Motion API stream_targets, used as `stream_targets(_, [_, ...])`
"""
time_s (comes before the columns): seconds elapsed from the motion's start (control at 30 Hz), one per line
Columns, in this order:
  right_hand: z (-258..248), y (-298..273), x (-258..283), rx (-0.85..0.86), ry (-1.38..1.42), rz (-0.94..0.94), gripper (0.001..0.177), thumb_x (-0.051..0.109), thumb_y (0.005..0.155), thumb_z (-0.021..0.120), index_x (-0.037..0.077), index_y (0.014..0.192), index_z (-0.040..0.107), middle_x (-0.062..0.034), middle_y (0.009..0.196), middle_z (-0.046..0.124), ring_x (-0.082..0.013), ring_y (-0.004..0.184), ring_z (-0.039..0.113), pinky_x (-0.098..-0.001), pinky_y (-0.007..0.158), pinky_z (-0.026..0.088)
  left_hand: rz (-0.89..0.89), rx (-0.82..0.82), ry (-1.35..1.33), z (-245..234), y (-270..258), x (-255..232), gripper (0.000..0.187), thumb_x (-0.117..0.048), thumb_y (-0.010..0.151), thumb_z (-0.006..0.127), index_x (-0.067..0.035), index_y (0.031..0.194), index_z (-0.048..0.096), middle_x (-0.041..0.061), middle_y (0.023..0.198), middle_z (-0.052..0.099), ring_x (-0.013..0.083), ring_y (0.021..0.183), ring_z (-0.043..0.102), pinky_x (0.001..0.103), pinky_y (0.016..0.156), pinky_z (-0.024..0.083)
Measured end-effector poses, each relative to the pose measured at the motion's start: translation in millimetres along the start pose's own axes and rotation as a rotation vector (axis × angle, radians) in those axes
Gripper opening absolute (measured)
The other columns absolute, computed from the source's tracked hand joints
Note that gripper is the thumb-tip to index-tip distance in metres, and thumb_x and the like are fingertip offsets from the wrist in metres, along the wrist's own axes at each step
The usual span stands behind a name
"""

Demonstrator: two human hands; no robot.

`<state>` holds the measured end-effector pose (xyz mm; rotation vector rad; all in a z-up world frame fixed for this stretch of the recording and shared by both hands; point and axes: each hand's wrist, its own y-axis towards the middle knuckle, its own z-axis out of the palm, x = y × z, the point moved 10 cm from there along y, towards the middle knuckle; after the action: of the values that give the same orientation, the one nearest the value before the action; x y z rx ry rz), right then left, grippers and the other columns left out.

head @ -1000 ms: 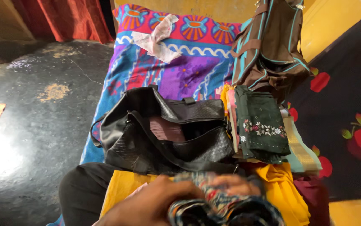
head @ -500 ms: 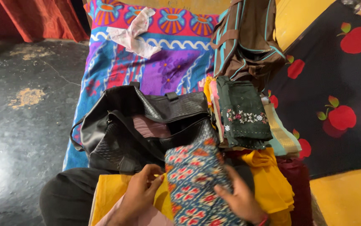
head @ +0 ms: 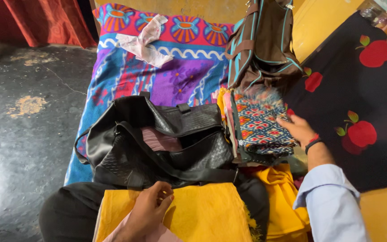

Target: The person sits on the floor and packs folded clothes into a black duffel bag. They repeatedly reach into the bag to retrieve folded garments, unfold them, and place them into a growing stack on the floor. The person then refolds the clothes and places them back into the bag, repeating this cycle with multiple items.

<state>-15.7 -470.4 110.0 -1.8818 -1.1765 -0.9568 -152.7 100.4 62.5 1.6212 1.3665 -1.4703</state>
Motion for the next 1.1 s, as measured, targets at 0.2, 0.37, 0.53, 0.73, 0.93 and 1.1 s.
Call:
stream_targets(0.2, [-11.5,-14.3,-9.0,-0.162,0.036,0.007,0.044,0.029,0.097,0.069,-0.001,0.129,0.066,-0.0077,0.113,0.073,-0.0149,0.099,0.066,-0.0303,0.087,0.051,-0.013,0.002,0.005,-1.2,3.6,-3.7,0.021,-0.014,0.087,0.072,-0.003,0.104,0.067,0.010,0.092,0.078,0.0191,0.081,0.079,0.030,0.075,0.063])
stream_targets(0.37, [-19.4,-30.1,3.8,-0.187,-0.123,-0.037,0.050,0.033,0.095,0.073,-0.002,0.130,0.066,-0.0118,0.116,0.073,-0.0169,0.102,0.066,-0.0311,0.089,0.051,-0.033,0.012,0.023,0.6,3.9,1.3,0.023,-0.014,0.085,0.072,-0.004,0.106,0.067,0.011,0.089,0.078,0.0195,0.077,0.079,0.030,0.072,0.062])
stream_targets(0.53, [24.8,-139.2,165.2,-0.552,-0.778,-0.749,0.047,0.026,0.086,0.084,0.000,0.123,0.069,-0.0205,0.123,0.069,-0.0339,0.113,0.066,-0.0402,0.099,0.052,0.044,-0.016,0.040,0.1,2.7,-6.2,0.020,-0.014,0.085,0.074,-0.004,0.101,0.067,0.011,0.085,0.078,0.0211,0.076,0.077,0.031,0.071,0.061])
stream_targets(0.73, [204.9,-239.5,234.8,0.114,-0.404,-0.948,0.039,0.023,0.084,0.078,0.003,0.116,0.068,-0.0140,0.115,0.072,-0.0309,0.110,0.070,-0.0411,0.096,0.054,0.003,-0.012,0.028,1.3,-0.6,-5.9,0.019,-0.014,0.086,0.072,-0.006,0.102,0.067,0.010,0.088,0.078,0.0221,0.079,0.079,0.033,0.073,0.062])
stream_targets(0.93, [353.4,-207.2,188.0,0.305,-0.749,-1.002,0.050,0.038,0.091,0.068,-0.004,0.118,0.066,-0.0246,0.127,0.065,-0.0404,0.124,0.057,-0.0514,0.108,0.036,0.149,-0.052,0.120,8.3,-15.4,-24.4,0.021,-0.016,0.085,0.073,-0.006,0.101,0.065,0.012,0.087,0.076,0.0261,0.082,0.077,0.036,0.074,0.059])
stream_targets(1.1, [379.1,-192.0,163.3,0.302,-0.897,-0.908,0.055,0.043,0.082,0.073,-0.003,0.113,0.068,-0.0227,0.108,0.066,-0.0429,0.108,0.060,-0.0550,0.106,0.035,0.335,-0.079,0.255,13.3,-25.8,-40.8,0.021,-0.018,0.086,0.071,-0.004,0.099,0.063,0.014,0.089,0.067,0.0322,0.083,0.067,0.041,0.073,0.053])
